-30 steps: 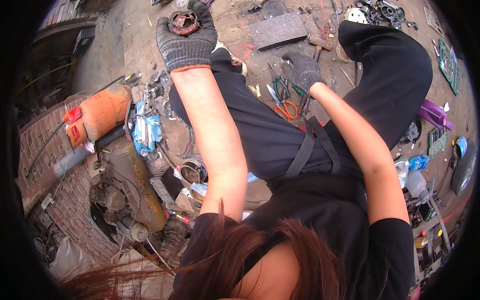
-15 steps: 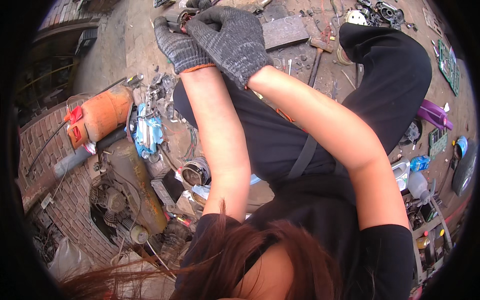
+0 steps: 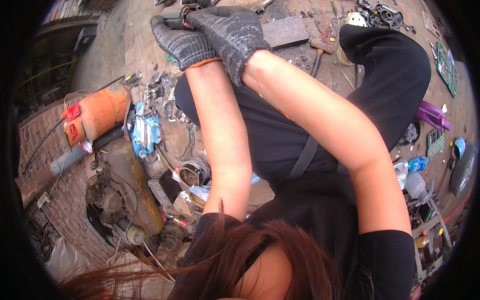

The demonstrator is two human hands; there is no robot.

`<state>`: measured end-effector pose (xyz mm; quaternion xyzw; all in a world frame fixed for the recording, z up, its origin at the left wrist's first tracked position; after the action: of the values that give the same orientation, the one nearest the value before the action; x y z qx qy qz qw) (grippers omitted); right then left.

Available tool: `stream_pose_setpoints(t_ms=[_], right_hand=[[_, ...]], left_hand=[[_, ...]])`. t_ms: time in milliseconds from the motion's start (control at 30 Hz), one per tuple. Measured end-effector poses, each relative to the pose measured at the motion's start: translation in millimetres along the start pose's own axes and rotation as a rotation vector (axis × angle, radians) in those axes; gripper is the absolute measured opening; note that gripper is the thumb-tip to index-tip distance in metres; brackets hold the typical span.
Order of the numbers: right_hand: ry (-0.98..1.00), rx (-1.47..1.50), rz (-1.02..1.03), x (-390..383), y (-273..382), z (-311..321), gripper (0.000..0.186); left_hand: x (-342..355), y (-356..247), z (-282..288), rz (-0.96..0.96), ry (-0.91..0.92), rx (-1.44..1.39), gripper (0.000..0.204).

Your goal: The person sits on the floor and uses pliers and a screwdriver to manipulate a small cylindrical mechanical part. They repeatedly pry and adjust internal components of the part while surrounded by scattered tools and parts.

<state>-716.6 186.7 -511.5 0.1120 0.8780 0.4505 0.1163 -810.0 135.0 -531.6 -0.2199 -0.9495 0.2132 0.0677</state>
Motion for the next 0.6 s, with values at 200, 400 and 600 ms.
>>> stream_pose_setpoints(t_ms=[200,400,600], right_hand=[[0.068,0.196,-0.043,10,-10,4,0.023],[0.051,0.068,0.149,4,-8,3,0.023],[0.122,-0.118,0.162,-4,1,0,0.025]], left_hand=[[-4,1,-11,-0.037,-0.063,0.139,0.059],[-2,4,-10,0.038,-0.003,0.058,0.06],[-3,2,-5,0.032,0.025,0.002,0.066]])
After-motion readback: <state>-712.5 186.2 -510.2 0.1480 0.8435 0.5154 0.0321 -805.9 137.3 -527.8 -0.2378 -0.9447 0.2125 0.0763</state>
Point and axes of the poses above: each hand's wrist, its own x-axis towards the middle knuckle, its own z-axis out of the back of the hand, y = z × x, the point moved 4 cm from there along x, towards the middle knuckle, and after that the axes turned 11 degrees about y, right-handed, at the moved point
